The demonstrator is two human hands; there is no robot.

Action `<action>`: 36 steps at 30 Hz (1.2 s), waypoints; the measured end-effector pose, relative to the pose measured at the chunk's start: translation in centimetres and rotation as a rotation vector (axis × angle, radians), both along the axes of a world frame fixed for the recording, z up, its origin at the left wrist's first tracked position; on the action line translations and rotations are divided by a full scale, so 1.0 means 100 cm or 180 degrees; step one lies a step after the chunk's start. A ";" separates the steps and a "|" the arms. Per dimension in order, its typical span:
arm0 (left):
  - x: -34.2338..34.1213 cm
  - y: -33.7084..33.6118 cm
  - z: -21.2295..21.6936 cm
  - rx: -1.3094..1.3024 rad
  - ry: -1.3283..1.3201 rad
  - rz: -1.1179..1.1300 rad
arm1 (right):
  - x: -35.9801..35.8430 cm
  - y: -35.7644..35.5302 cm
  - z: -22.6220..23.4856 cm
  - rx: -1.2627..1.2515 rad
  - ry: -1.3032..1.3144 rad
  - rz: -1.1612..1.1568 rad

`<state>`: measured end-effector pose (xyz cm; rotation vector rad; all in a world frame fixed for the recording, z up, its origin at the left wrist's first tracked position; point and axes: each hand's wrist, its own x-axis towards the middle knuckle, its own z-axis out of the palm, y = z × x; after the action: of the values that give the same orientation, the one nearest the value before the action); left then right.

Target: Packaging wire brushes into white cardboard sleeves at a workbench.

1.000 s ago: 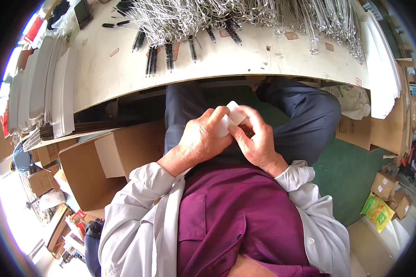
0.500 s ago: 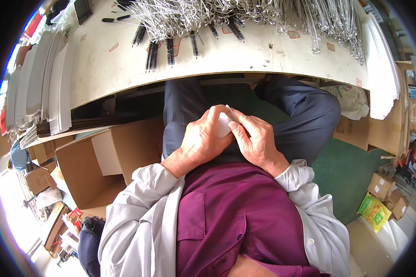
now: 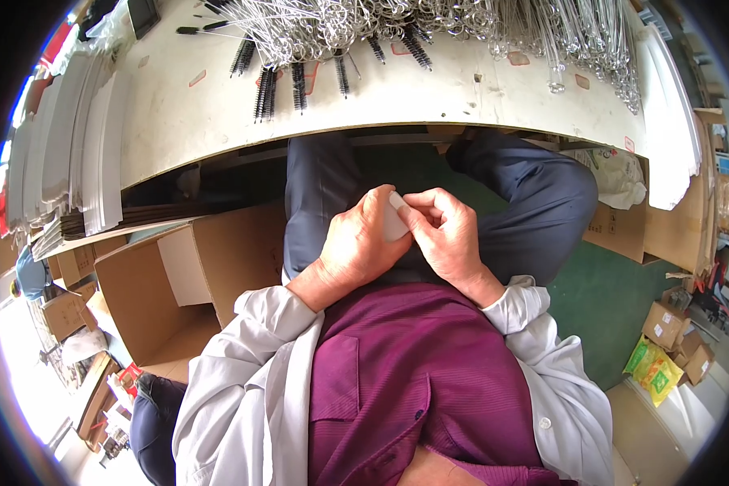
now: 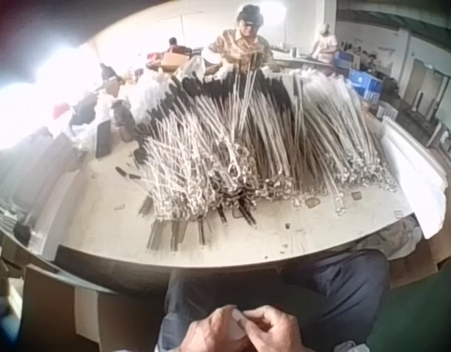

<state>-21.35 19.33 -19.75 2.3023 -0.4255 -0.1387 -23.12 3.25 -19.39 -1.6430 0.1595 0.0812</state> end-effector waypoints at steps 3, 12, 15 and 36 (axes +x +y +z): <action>-0.001 -0.002 0.000 -0.0047 -0.0219 0.0034 | 0.002 -0.006 -0.002 0.0190 0.0365 0.0024; -0.002 -0.005 0.004 0.0013 0.0036 0.0030 | 0.005 -0.017 -0.009 0.1012 0.0957 -0.0078; -0.002 -0.004 0.002 0.0021 0.0015 0.0002 | 0.008 -0.016 -0.004 0.0806 0.1019 -0.0197; 0.004 0.006 0.004 -0.0395 0.0516 0.0122 | -0.012 -0.002 -0.007 -0.0461 -0.0443 0.0630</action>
<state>-20.94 19.90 -19.34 2.1570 -0.2985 -0.2705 -24.33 3.07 -20.06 -1.7992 -0.1066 0.1076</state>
